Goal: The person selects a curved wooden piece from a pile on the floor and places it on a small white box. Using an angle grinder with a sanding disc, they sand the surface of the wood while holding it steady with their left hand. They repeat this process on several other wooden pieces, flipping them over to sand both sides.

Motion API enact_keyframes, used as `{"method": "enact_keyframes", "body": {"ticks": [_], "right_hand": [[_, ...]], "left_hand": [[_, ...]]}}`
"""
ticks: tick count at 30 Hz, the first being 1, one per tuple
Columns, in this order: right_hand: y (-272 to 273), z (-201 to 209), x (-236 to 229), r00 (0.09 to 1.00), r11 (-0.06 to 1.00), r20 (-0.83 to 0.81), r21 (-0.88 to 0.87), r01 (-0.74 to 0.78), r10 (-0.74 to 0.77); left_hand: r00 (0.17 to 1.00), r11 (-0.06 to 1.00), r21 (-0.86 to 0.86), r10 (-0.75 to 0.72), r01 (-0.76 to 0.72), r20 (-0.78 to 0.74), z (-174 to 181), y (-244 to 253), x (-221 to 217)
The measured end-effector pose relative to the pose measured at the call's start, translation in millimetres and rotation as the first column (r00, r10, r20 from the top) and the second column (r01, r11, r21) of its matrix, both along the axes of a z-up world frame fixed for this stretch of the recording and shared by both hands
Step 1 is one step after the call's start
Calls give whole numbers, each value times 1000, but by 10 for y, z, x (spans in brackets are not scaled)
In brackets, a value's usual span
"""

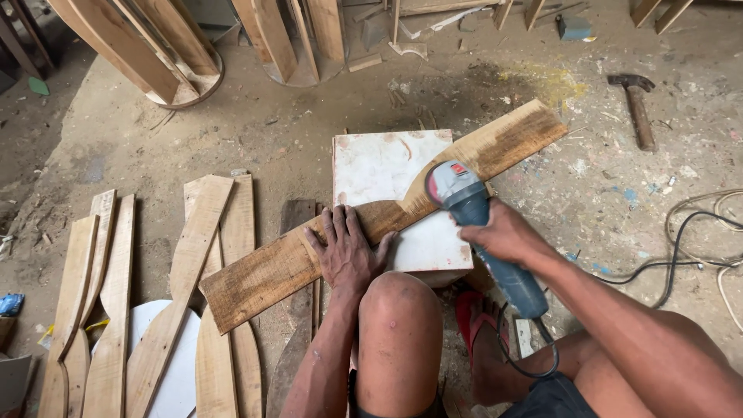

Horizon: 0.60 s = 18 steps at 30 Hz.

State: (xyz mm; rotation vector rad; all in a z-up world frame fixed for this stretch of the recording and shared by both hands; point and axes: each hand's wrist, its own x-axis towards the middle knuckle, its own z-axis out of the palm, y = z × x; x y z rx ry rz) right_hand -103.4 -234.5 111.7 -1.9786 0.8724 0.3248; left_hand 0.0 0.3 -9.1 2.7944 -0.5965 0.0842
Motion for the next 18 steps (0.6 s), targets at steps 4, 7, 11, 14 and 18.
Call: {"method": "enact_keyframes", "body": {"ticks": [4, 7, 11, 14, 18], "right_hand": [[285, 95, -15, 995, 995, -43, -32, -93, 92], [295, -105, -50, 990, 990, -7, -34, -138, 138], [298, 171, -66, 983, 985, -134, -109, -137, 122], [72, 151, -113, 993, 992, -114, -119, -42, 28], [-309, -66, -152, 989, 982, 21, -117, 151, -149]], "left_hand": [[1000, 1000, 3, 1, -1, 10, -50, -5, 3], [1000, 1000, 4, 1, -1, 12, -7, 2, -12], [1000, 1000, 24, 2, -2, 13, -16, -5, -9], [1000, 1000, 7, 3, -3, -4, 20, -2, -27], [1000, 1000, -1, 3, -3, -10, 12, -8, -6]]}}
